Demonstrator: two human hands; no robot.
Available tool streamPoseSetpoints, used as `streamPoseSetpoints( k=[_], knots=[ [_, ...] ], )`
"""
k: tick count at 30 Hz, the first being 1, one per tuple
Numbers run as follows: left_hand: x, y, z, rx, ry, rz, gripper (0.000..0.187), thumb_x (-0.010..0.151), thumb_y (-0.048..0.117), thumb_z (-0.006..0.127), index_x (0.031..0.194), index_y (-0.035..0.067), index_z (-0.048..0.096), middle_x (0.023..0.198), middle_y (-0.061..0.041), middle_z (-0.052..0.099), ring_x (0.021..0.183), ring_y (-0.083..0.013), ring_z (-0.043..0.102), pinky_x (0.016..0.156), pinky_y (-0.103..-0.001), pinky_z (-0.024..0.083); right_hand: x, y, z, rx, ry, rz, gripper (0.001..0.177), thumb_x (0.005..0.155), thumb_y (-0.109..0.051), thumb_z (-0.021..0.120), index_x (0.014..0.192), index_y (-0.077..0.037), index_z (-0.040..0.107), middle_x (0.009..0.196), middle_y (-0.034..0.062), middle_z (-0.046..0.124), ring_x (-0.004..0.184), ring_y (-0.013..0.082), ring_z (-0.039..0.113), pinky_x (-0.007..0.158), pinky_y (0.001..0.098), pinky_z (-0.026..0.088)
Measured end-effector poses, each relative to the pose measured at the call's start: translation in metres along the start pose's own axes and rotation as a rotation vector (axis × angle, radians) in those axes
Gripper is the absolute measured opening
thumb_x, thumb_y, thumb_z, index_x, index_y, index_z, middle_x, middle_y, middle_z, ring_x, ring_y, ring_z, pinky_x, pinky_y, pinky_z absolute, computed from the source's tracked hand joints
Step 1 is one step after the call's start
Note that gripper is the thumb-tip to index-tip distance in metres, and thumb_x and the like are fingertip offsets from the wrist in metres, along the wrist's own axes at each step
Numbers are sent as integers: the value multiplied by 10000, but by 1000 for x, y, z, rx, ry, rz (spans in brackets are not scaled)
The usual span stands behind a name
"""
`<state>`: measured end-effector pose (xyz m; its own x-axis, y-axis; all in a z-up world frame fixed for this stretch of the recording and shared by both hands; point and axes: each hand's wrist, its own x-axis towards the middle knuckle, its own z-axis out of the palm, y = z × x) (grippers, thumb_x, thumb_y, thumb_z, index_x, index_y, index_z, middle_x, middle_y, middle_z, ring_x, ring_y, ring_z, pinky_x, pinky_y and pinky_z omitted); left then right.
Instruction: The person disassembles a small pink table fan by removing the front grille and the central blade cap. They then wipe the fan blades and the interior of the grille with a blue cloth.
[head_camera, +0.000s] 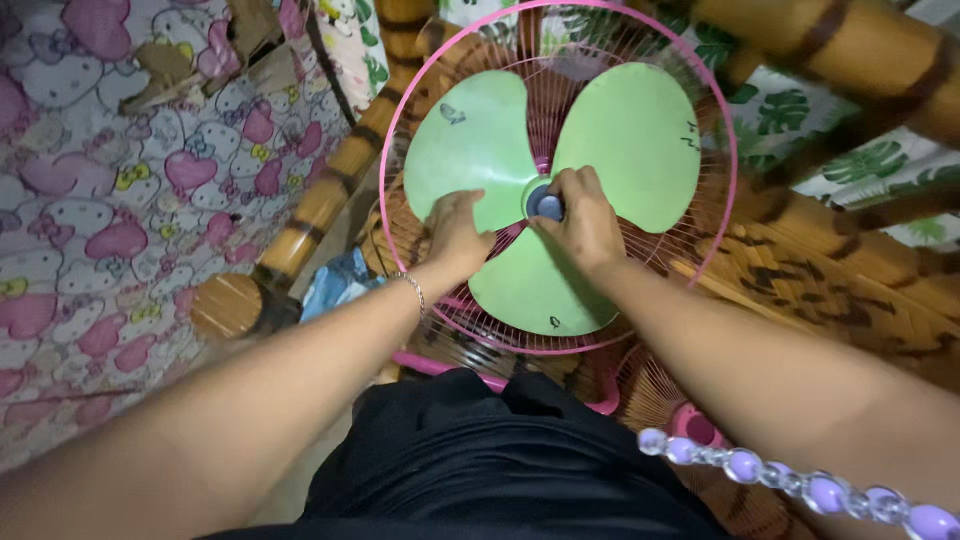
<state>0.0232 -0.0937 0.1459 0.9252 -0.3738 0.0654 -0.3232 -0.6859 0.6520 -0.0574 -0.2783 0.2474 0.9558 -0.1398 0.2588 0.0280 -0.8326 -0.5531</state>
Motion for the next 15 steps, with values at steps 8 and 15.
streamPoseSetpoints(
  k=[8, 15],
  knots=[
    [-15, 6, -30, 438, -594, 118, 829, 926, 343, 678, 1610, 198, 232, 1695, -19, 138, 1531, -398, 142, 1263, -537, 190, 11, 3, -9, -101, -143, -225, 472, 737, -49, 825, 1158, -26, 613, 1154, 189, 570, 1080, 427, 591, 935, 495, 499],
    [-41, 13, -27, 332, -515, 10, 773, 903, 267, 681, 1559, 165, 286, 1673, -61, 165, 1520, -351, 196, 1186, -621, 207, 12, 6, -12, -138, -171, -257, 468, 747, -62, 829, 1157, -38, 604, 1140, 189, 558, 1081, 417, 581, 938, 491, 500]
  ],
)
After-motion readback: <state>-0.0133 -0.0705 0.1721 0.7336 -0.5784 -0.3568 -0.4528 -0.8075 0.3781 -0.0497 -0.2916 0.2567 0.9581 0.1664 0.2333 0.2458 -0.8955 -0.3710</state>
